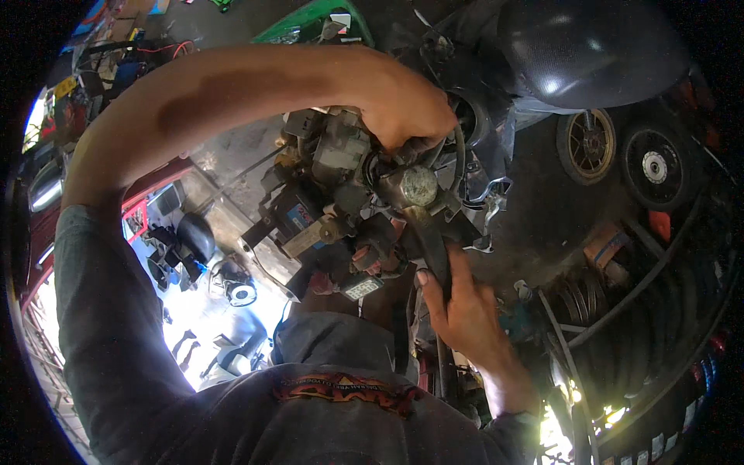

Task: Servicing and replacing parts in a motorcycle engine or frame.

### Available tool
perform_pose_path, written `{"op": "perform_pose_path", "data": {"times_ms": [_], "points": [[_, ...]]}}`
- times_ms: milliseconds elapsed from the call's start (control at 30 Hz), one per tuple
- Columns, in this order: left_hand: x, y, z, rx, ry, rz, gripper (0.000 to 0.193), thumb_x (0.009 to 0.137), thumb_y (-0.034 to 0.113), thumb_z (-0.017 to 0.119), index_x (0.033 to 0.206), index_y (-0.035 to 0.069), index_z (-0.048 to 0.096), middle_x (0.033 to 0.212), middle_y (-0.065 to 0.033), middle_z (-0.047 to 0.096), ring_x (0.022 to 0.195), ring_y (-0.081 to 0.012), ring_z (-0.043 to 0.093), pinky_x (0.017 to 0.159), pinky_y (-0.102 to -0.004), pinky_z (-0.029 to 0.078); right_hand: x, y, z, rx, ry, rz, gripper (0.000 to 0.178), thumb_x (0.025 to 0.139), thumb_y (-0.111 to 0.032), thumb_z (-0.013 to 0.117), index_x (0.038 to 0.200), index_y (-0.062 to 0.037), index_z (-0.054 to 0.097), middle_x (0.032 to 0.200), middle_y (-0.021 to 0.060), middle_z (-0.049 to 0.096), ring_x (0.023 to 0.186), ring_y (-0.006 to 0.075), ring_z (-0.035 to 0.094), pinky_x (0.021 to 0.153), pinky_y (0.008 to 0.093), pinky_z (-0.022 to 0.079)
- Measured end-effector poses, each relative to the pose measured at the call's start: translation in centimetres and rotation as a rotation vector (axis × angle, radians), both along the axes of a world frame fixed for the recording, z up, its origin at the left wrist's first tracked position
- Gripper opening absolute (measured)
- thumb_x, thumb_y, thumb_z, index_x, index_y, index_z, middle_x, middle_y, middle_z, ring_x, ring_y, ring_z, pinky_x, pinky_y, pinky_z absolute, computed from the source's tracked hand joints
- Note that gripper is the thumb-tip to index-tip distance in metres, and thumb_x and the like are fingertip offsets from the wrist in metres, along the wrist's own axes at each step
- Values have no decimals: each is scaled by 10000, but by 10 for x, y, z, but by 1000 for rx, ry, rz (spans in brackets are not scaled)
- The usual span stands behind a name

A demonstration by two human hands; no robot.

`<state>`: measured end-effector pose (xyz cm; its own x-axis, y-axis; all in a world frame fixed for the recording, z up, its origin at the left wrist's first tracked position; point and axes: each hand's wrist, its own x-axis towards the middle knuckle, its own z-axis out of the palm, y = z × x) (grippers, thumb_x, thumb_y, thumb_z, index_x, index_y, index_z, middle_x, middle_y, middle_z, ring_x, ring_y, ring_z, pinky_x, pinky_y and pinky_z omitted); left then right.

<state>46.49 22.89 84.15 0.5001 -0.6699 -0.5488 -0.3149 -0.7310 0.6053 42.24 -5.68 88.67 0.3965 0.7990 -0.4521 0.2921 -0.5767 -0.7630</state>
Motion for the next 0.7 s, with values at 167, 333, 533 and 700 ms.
{"op": "perform_pose_path", "data": {"times_ms": [167, 333, 533, 700], "points": [[1, -1, -7, 26, 33, 1, 307, 649, 100, 769, 939, 5, 732, 945, -183, 709, 903, -357, 666, 732, -453, 531, -6, 3, 4, -58, -35, 12, 473, 954, -173, 622, 1314, 70, 437, 845, 271, 680, 775, 385, 722, 621, 416, 554], [2, -3, -10, 62, 15, 15, 262, 636, 83, 754, 875, -22, 732, 892, -184, 705, 866, -347, 666, 718, -453, 522, -4, 0, 20, -33, -27, -61, 474, 959, -173, 612, 1321, 65, 419, 864, 284, 673, 767, 393, 720, 612, 415, 552], [2, -2, -8, 22, 0, 24, 224, 626, 111, 773, 819, 1, 743, 849, -165, 706, 838, -332, 673, 706, -452, 512, -4, 7, 13, -155, -58, 61, 454, 959, -176, 613, 1305, 48, 424, 832, 273, 666, 712, 366, 718, 591, 401, 547], [0, 0, -12, 23, 29, 8, 260, 604, 124, 809, 831, 12, 750, 863, -157, 709, 837, -317, 674, 707, -446, 515, -1, 10, 13, -63, -13, 31, 397, 954, -161, 604, 1266, 19, 438, 772, 182, 631, 618, 255, 635, 590, 388, 512]]}}
